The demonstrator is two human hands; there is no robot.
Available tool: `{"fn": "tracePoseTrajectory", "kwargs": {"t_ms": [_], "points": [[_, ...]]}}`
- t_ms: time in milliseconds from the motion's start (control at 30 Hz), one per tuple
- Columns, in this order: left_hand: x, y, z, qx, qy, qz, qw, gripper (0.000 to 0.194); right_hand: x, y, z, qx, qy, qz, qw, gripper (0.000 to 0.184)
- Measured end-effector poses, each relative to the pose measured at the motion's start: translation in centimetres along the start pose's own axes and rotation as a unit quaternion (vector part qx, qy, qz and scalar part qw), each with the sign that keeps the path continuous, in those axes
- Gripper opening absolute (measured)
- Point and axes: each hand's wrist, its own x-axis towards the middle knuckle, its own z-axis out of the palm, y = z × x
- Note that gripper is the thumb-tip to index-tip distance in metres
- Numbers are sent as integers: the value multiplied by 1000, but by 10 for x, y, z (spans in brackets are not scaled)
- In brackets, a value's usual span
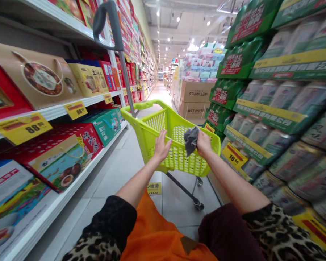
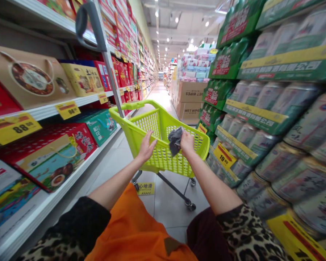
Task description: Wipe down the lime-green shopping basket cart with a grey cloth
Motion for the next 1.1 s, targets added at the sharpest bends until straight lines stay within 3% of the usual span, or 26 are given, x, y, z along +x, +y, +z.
{"fn": "tracePoseTrajectory", "kwargs": {"t_ms": [33,67,167,233,333,400,467,533,567,633,700,800,867,933,1100], "points": [[-5,7,6,-130,15,-44,990,44,-2,-8,21,3,-13,-6,1000,43],[-7,13,10,-254,10,-91,963,39,-6,-17,40,-2,-26,-24,999,42],[0,21,-1,-491,-15,-208,846,31,-19,-42,81,-129,-96,-196,967,32],[11,19,-23,-549,16,-267,792,20,-27,-53,96,-233,-169,-318,903,26],[20,10,-62,-566,56,-306,763,16,-33,-57,111,-297,-302,-430,798,33],[18,5,-83,-573,17,-300,763,22,-31,-55,120,-286,-385,-467,743,54],[11,0,-97,-564,-47,-282,775,32,-28,-52,127,-272,-429,-478,717,74],[3,-9,-104,-520,-104,-271,804,43,-25,-49,134,-271,-437,-474,715,71],[-1,-16,-107,-483,-106,-275,825,45,-24,-49,137,-275,-435,-475,714,62],[-13,-36,-108,-381,-49,-296,874,44,-27,-49,146,-289,-418,-502,700,43],[-27,-61,-106,-267,60,-313,910,38,-32,-48,158,-301,-390,-553,672,35],[-53,-98,-101,-205,103,-330,916,42,-41,-37,179,-326,-364,-610,624,32],[-69,-117,-98,-172,109,-339,918,46,-43,-18,186,-354,-365,-613,605,29],[-82,-131,-97,-144,114,-348,919,48,-46,13,179,-379,-383,-595,596,26],[-95,-150,-100,-98,123,-353,922,44,-69,106,129,-379,-489,-577,533,19]]}}
